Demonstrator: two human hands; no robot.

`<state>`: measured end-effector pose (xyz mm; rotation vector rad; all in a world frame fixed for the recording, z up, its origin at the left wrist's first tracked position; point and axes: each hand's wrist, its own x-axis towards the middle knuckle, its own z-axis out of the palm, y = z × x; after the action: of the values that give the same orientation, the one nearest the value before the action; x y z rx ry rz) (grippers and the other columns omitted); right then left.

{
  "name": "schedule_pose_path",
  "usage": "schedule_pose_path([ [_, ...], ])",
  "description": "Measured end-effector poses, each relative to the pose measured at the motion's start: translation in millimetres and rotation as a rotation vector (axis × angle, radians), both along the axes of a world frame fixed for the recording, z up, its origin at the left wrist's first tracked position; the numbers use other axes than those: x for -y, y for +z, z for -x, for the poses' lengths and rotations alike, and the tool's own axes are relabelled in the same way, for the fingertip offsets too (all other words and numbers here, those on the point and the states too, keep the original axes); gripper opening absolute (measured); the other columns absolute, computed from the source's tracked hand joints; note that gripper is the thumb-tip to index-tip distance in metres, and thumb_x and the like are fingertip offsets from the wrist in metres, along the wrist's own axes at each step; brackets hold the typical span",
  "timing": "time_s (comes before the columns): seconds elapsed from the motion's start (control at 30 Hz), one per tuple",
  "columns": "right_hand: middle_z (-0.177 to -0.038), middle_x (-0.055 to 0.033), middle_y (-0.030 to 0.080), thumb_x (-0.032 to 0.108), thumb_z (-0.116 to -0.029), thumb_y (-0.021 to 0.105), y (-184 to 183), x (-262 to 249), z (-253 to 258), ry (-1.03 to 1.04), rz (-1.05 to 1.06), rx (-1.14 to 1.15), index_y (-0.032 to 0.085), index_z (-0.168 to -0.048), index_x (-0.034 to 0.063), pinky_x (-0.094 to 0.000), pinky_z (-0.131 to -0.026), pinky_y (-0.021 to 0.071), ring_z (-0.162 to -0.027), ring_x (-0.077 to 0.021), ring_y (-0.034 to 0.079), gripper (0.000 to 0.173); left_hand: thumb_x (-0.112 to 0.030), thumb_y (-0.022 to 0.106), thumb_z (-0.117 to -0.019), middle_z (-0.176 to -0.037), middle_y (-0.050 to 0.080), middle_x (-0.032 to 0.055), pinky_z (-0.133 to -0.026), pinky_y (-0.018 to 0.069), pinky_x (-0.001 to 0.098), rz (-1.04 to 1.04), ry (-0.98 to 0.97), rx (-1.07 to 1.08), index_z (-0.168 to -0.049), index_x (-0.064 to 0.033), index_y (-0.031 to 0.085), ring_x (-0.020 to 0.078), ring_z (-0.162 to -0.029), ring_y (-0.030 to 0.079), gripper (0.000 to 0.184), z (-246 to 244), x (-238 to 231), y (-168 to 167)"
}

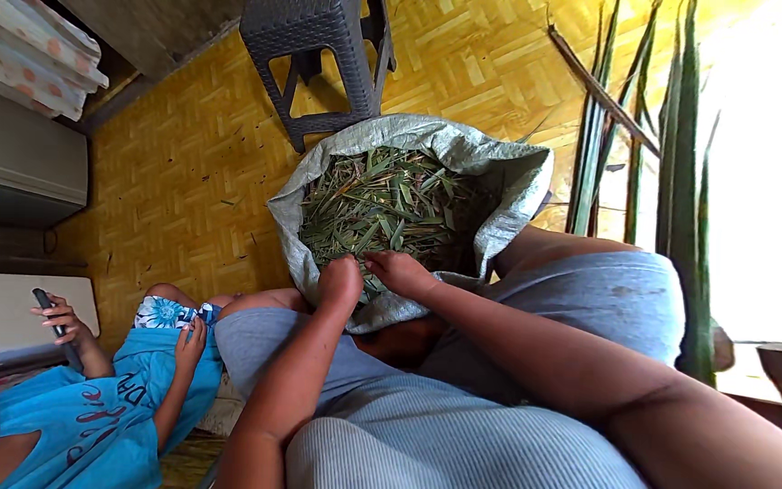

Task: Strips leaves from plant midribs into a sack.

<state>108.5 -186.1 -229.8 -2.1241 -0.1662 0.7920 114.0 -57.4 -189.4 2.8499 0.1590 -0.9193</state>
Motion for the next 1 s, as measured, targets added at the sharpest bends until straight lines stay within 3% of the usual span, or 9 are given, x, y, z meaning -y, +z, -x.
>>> schedule_pose_path([
  [0.23, -0.137, -0.0248, 0.061, 0.028, -0.1123, 0.042, -13.9, 5.2, -9.2, -0.029, 0.097, -0.029, 0.056, -0.145, 0.0040, -0.0632, -0.106, 0.0445, -0.126, -0.0437, 0.059, 0.043, -0.024, 0.044, -0.1112, -0.110, 0.071, 0.0228, -0.091, 0.0537, 0.0571, 0.019, -0.026, 0.013, -0.117, 0.0002, 0.068, 0.0387, -0.109, 0.069, 0.035, 4.2, -2.1, 1.5],
  [0.4, -0.134, -0.0295, 0.061, 0.026, -0.1120, 0.042, -24.3, 26.8, -28.7, -0.219, 0.194, -0.090, 0.058, -0.139, 0.0019, -0.0689, -0.102, 0.0443, -0.125, -0.0491, 0.059, 0.040, -0.025, 0.043, -0.1116, -0.115, 0.071, 0.0224, -0.095, 0.0527, 0.0579, 0.054, -0.012, 0.015, -0.123, -0.0012, 0.068, 0.0389, -0.112, 0.068, 0.036, 5.4, -8.1, 2.1],
  [0.5, -0.136, -0.0307, 0.059, 0.028, -0.1119, 0.041, -27.1, 42.4, -36.8, -0.373, 0.224, -0.107, 0.055, -0.143, 0.0023, -0.0718, -0.101, 0.0432, -0.126, -0.0510, 0.057, 0.043, -0.025, 0.045, -0.1111, -0.113, 0.072, 0.0230, -0.095, 0.0523, 0.0591, 0.078, 0.030, 0.017, -0.121, -0.0011, 0.069, 0.0394, -0.111, 0.069, 0.035, 4.1, -11.8, 1.8],
  [0.6, -0.135, -0.0261, 0.062, 0.028, -0.1110, 0.047, -22.2, 44.1, -35.7, -0.485, -0.030, -0.142, 0.055, -0.144, 0.0031, -0.0634, -0.106, 0.0437, -0.125, -0.0431, 0.060, 0.042, -0.025, 0.046, -0.1110, -0.111, 0.073, 0.0188, -0.097, 0.0526, 0.0563, 0.177, 0.115, -0.008, -0.121, -0.0009, 0.069, 0.0345, -0.108, 0.070, 0.034, -0.9, -17.4, 0.0],
  [0.67, -0.126, -0.0220, 0.065, 0.023, -0.1094, 0.051, -19.5, 32.0, -28.1, -0.525, -0.280, -0.205, 0.056, -0.141, 0.0019, -0.0518, -0.095, 0.0515, -0.109, -0.0324, 0.065, 0.038, -0.024, 0.046, -0.1110, -0.108, 0.074, 0.0177, -0.096, 0.0526, 0.0554, 0.233, 0.148, -0.013, -0.119, -0.0006, 0.069, 0.0334, -0.104, 0.070, 0.034, -4.4, -18.4, -0.1],
  [0.77, -0.108, -0.0131, 0.065, 0.020, -0.1087, 0.052, -15.7, 14.0, -12.9, -0.506, -0.471, -0.343, 0.055, -0.140, 0.0040, -0.0359, -0.074, 0.0495, -0.082, -0.0167, 0.058, 0.036, -0.025, 0.046, -0.1111, -0.106, 0.074, 0.0181, -0.093, 0.0539, 0.0551, 0.274, 0.170, -0.014, -0.119, -0.0001, 0.068, 0.0334, -0.100, 0.071, 0.034, -6.3, -17.2, -0.9],
  [0.93, -0.091, -0.0051, 0.064, 0.014, -0.1067, 0.055, -25.6, 6.6, -2.9, -0.506, -0.639, -0.455, 0.053, -0.145, 0.0108, -0.0237, -0.058, 0.0439, -0.062, -0.0077, 0.051, 0.038, -0.025, 0.047, -0.1111, -0.106, 0.074, 0.0189, -0.088, 0.0571, 0.0521, 0.313, 0.187, -0.022, -0.121, 0.0006, 0.067, 0.0319, -0.096, 0.073, 0.034, -7.5, -13.9, -3.3],
  [1.0, -0.090, -0.0044, 0.064, 0.013, -0.1068, 0.054, -26.7, 6.5, -4.2, -0.544, -0.682, -0.510, 0.053, -0.144, 0.0114, -0.0227, -0.057, 0.0439, -0.061, -0.0075, 0.052, 0.037, -0.026, 0.046, -0.1114, -0.106, 0.074, 0.0177, -0.085, 0.0582, 0.0492, 0.340, 0.212, -0.045, -0.123, 0.0003, 0.066, 0.0296, -0.091, 0.073, 0.035, -8.2, -14.6, -2.6],
])
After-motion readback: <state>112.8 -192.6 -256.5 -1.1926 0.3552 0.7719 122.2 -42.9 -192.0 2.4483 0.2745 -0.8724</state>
